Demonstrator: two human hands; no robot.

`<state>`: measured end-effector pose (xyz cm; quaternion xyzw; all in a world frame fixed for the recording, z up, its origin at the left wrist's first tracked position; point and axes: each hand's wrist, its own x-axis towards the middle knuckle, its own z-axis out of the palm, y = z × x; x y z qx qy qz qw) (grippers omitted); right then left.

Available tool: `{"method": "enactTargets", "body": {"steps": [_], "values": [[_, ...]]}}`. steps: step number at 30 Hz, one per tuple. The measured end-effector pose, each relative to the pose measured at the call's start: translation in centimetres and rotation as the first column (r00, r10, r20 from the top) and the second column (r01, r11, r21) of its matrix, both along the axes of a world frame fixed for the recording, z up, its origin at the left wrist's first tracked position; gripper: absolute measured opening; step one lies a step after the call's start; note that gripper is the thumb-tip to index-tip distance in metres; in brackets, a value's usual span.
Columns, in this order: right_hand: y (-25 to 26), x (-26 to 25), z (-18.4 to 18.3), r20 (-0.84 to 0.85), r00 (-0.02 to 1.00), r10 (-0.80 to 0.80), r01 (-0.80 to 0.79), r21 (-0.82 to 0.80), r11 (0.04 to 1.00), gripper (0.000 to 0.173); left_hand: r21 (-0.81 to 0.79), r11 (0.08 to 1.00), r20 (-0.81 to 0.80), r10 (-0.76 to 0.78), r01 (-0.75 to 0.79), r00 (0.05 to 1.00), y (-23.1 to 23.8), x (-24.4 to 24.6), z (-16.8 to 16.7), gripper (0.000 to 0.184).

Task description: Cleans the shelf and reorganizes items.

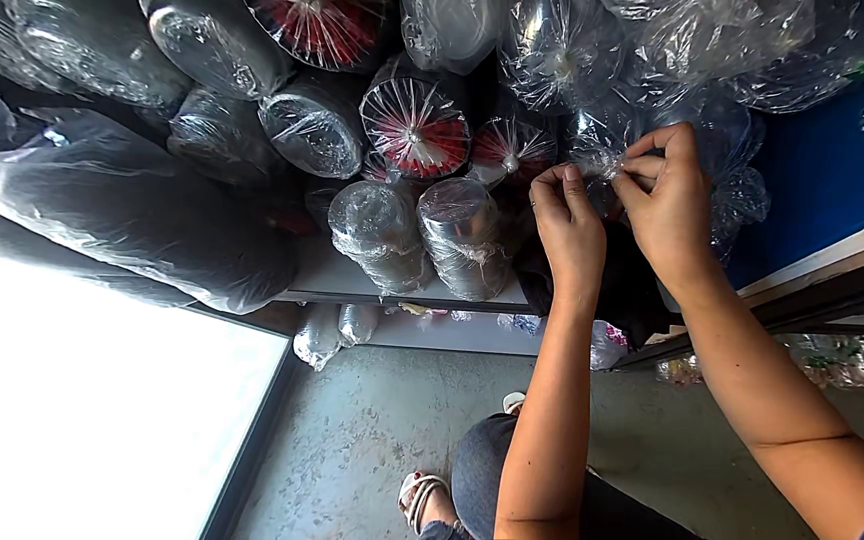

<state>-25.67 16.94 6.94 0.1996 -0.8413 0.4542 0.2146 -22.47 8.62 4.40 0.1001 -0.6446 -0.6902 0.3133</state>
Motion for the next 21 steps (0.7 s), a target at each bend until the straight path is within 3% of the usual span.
{"method": "enactTargets", "body": {"steps": [6, 11, 21], "values": [[-0.2, 0.6, -0.8, -0.138, 0.988, -0.069, 0.08, 0.079, 0.994, 0.02, 0.017, 1.0, 0.038, -0.007, 0.006, 0.999, 0.0, 0.2, 0.2, 0.029], [-0.9, -0.9, -1.1, -0.233, 0.962, -0.142, 0.15, 0.014, 0.989, 0.017, 0.026, 1.0, 0.046, 0.006, -0.007, 0.999, 0.1, 0.2, 0.1, 0.029], [-0.5, -1.6, -0.9, -0.153, 0.985, -0.078, 0.083, 0.025, 0.996, 0.016, 0.055, 0.998, -0.027, 0.025, -0.024, 0.999, 0.0, 0.1, -0.2, 0.026]]}}
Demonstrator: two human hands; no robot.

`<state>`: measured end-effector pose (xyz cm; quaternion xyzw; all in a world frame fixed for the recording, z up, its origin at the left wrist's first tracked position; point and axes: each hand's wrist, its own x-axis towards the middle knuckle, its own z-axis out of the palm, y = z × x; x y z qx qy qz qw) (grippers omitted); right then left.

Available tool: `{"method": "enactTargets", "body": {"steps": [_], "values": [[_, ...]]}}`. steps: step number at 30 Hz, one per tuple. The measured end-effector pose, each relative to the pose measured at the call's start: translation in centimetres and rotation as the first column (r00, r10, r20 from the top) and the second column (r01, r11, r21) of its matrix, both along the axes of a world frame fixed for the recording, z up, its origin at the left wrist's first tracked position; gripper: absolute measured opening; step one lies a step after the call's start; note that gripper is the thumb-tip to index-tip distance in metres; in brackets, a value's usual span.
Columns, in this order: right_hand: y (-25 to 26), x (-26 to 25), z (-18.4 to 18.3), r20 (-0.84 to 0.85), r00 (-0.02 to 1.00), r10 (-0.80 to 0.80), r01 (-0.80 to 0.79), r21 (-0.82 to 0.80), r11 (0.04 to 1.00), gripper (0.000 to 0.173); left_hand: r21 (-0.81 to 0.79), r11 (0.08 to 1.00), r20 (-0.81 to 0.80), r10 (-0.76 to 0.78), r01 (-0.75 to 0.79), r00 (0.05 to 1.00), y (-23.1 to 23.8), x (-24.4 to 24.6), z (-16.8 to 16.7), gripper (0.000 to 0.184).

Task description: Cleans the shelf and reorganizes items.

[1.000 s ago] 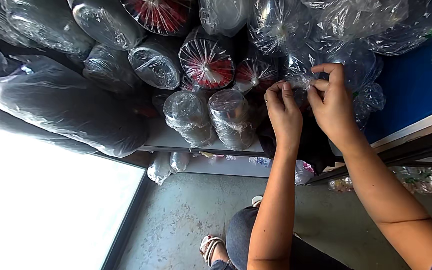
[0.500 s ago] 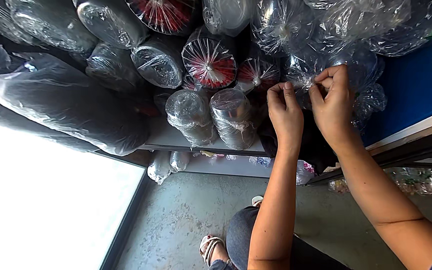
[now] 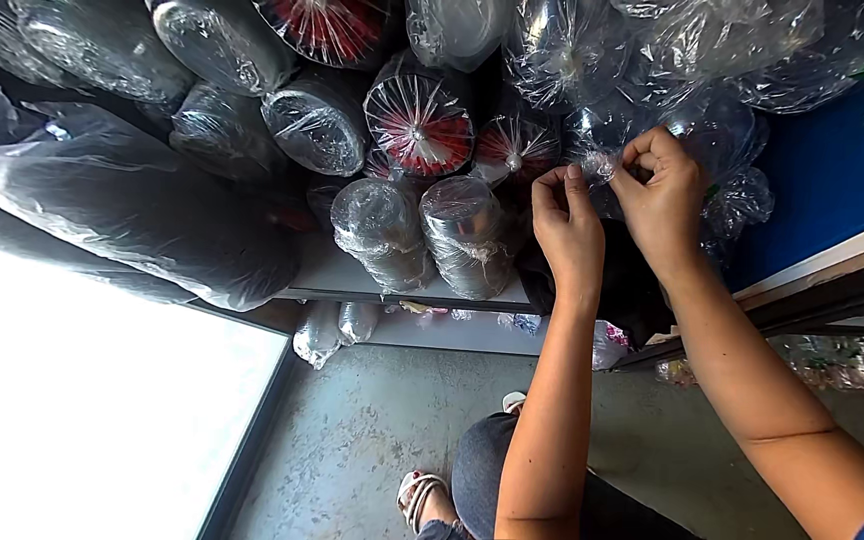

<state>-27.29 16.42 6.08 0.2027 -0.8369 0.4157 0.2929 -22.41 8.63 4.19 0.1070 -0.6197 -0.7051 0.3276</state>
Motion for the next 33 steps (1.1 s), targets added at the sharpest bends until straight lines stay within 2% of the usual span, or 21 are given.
{"method": "enactTargets", "body": {"steps": [5, 8, 11, 15, 20, 24, 27, 33], "values": [[0.1, 0.1, 0.5, 0.128, 0.99, 0.059, -0.049, -0.082, 0.995, 0.015, -0.001, 1.0, -0.09, 0.005, -0.005, 0.996, 0.0, -0.1, -0.3, 0.022], [0.4, -0.1, 1.4, 0.257, 0.958, 0.124, -0.097, -0.115, 0.989, 0.021, 0.017, 1.0, -0.164, -0.018, 0.021, 0.986, 0.0, -0.3, -0.7, 0.02], [0.9, -0.4, 1.9, 0.304, 0.93, 0.207, -0.162, -0.167, 0.972, 0.027, 0.013, 0.997, -0.194, -0.074, 0.078, 0.978, -0.2, -0.5, -1.0, 0.023], [1.3, -0.1, 2.0, 0.284, 0.933, 0.223, -0.188, -0.147, 0.971, 0.03, 0.0, 0.993, -0.168, -0.114, 0.115, 0.979, -0.3, -0.6, -0.9, 0.025], [0.9, 0.9, 1.7, 0.123, 0.984, 0.129, -0.126, -0.037, 0.991, 0.031, -0.004, 0.996, -0.111, -0.093, 0.093, 0.989, -0.3, -0.4, -0.4, 0.024], [0.7, 0.8, 1.3, 0.055, 0.988, 0.143, -0.144, 0.008, 0.99, 0.031, 0.045, 0.992, -0.12, -0.109, 0.115, 0.987, -0.5, -0.6, -0.4, 0.022], [1.0, 0.5, 1.1, 0.012, 0.984, 0.176, -0.177, 0.061, 0.982, 0.042, 0.108, 0.984, -0.18, -0.12, 0.141, 0.976, -0.7, -1.4, -0.5, 0.016], [1.7, 0.3, 2.3, 0.086, 0.971, 0.224, -0.235, 0.147, 0.961, 0.06, 0.045, 0.973, -0.158, -0.216, 0.226, 0.963, -1.0, -1.1, -0.7, 0.021]]}}
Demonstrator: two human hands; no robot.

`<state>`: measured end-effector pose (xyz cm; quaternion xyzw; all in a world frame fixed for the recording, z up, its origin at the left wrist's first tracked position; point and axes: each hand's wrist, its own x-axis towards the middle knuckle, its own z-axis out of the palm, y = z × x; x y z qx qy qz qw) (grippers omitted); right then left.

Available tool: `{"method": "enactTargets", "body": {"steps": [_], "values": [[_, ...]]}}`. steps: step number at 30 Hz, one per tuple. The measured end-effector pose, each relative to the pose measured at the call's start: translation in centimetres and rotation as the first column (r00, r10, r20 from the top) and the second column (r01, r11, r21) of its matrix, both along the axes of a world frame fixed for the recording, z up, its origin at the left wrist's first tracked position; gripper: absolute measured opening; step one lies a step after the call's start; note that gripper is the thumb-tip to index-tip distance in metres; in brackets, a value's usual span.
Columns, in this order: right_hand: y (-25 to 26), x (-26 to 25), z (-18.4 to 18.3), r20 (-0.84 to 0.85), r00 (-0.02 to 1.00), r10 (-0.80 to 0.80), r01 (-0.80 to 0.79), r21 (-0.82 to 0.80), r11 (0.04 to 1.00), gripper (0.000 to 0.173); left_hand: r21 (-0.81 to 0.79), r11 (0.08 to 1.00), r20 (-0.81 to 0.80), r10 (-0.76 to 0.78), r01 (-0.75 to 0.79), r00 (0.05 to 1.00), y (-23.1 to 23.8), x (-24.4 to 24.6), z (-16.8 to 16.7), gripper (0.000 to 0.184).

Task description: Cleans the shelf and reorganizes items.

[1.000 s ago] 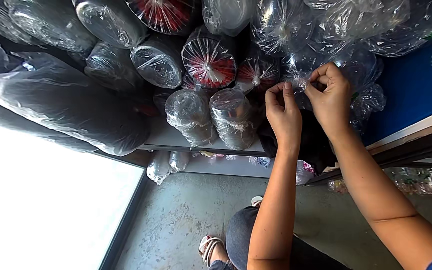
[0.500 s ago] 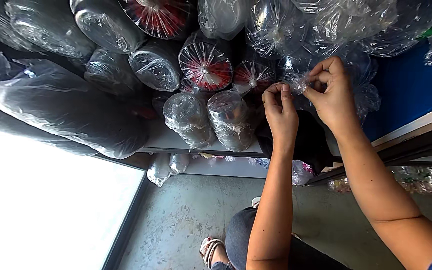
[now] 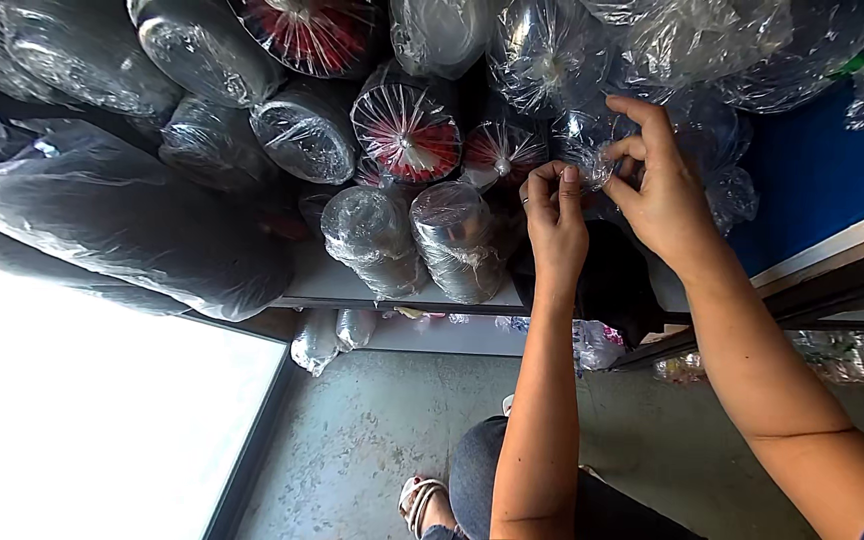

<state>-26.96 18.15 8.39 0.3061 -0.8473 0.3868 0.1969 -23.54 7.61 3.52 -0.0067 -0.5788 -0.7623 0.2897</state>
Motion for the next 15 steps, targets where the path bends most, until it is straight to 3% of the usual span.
{"method": "enactTargets", "body": {"steps": [3, 9, 15], "values": [[-0.1, -0.1, -0.1, 0.014, 1.0, 0.016, -0.016, -0.003, 1.0, 0.061, 0.026, 1.0, -0.007, -0.014, 0.014, 1.0, 0.0, -0.1, -0.2, 0.019], [-1.0, 0.3, -1.5, -0.133, 0.99, -0.036, 0.03, -0.05, 0.998, 0.059, 0.165, 0.986, 0.006, -0.024, 0.023, 1.0, 0.4, -0.6, 0.1, 0.012], [-0.9, -0.2, -2.0, -0.192, 0.98, -0.053, 0.034, -0.097, 0.995, 0.058, 0.186, 0.983, -0.002, -0.012, 0.012, 1.0, -0.7, -0.9, -0.1, 0.009]]}}
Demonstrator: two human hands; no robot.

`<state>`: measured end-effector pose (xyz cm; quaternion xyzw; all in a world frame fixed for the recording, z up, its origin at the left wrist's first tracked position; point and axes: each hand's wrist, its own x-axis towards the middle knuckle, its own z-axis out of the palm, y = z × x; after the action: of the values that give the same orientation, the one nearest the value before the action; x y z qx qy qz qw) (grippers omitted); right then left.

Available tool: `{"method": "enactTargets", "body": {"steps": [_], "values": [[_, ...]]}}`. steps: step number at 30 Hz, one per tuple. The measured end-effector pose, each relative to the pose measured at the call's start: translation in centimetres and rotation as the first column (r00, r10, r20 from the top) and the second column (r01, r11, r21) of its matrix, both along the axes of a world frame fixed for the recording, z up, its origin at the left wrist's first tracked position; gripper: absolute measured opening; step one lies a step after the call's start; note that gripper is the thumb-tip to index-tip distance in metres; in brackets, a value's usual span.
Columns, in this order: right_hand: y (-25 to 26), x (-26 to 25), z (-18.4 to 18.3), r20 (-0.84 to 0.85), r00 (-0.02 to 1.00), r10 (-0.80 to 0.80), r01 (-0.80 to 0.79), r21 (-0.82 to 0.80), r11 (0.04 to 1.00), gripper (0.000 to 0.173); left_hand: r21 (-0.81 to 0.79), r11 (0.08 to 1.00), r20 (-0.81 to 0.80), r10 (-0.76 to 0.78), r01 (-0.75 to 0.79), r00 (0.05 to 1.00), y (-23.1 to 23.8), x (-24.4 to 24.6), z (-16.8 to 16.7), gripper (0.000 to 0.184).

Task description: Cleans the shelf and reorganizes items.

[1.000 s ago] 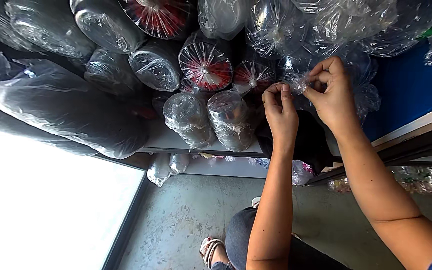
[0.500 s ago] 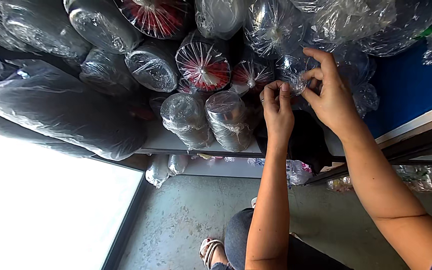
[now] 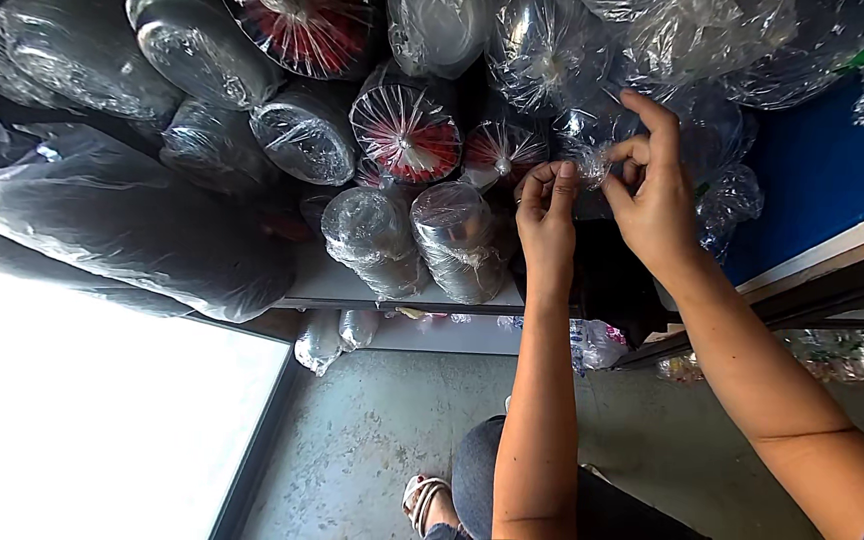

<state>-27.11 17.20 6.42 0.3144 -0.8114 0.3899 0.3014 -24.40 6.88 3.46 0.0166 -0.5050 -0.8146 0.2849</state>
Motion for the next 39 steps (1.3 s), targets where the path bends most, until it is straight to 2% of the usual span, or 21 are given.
{"method": "enactTargets", "body": {"steps": [5, 11, 19, 22, 29, 32, 35, 39], "values": [[-0.2, -0.3, -0.8, -0.09, 0.996, 0.015, -0.023, -0.089, 0.996, 0.043, 0.089, 0.992, 0.137, -0.1, 0.088, 0.985, -0.7, 0.6, 0.7, 0.009], [0.8, -1.7, -1.3, -0.062, 0.998, 0.007, -0.019, -0.198, 0.98, 0.034, 0.054, 0.997, 0.259, -0.063, 0.051, 0.964, -0.6, 0.4, 0.6, 0.013], [1.2, -2.3, -1.6, -0.022, 0.996, -0.085, 0.076, -0.273, 0.959, 0.025, 0.146, 0.989, 0.345, -0.043, -0.009, 0.938, 0.0, -0.3, 0.4, 0.014], [1.4, -2.2, -1.7, -0.002, 0.995, -0.099, 0.096, -0.218, 0.971, 0.021, 0.14, 0.99, 0.337, -0.034, -0.015, 0.941, 0.0, -0.6, -0.3, 0.014], [2.7, -1.3, 0.1, 0.036, 0.996, -0.079, 0.076, 0.075, 0.994, 0.026, 0.066, 0.996, 0.3, -0.082, 0.066, 0.95, -0.4, -0.1, -0.3, 0.016], [2.4, -0.9, 0.3, 0.033, 0.992, -0.123, 0.118, 0.122, 0.986, 0.024, -0.032, 0.991, 0.319, -0.111, 0.128, 0.941, -1.0, 0.6, -0.5, 0.018], [2.1, -0.6, 0.5, -0.029, 0.983, -0.183, 0.186, 0.174, 0.967, 0.022, -0.081, 0.99, 0.308, -0.083, 0.113, 0.948, -1.4, 0.6, -0.5, 0.014], [1.9, -0.9, 0.3, -0.144, 0.963, -0.228, 0.243, 0.092, 0.966, 0.019, -0.07, 0.993, 0.324, -0.072, 0.1, 0.943, -0.8, 0.3, -0.3, 0.012]]}}
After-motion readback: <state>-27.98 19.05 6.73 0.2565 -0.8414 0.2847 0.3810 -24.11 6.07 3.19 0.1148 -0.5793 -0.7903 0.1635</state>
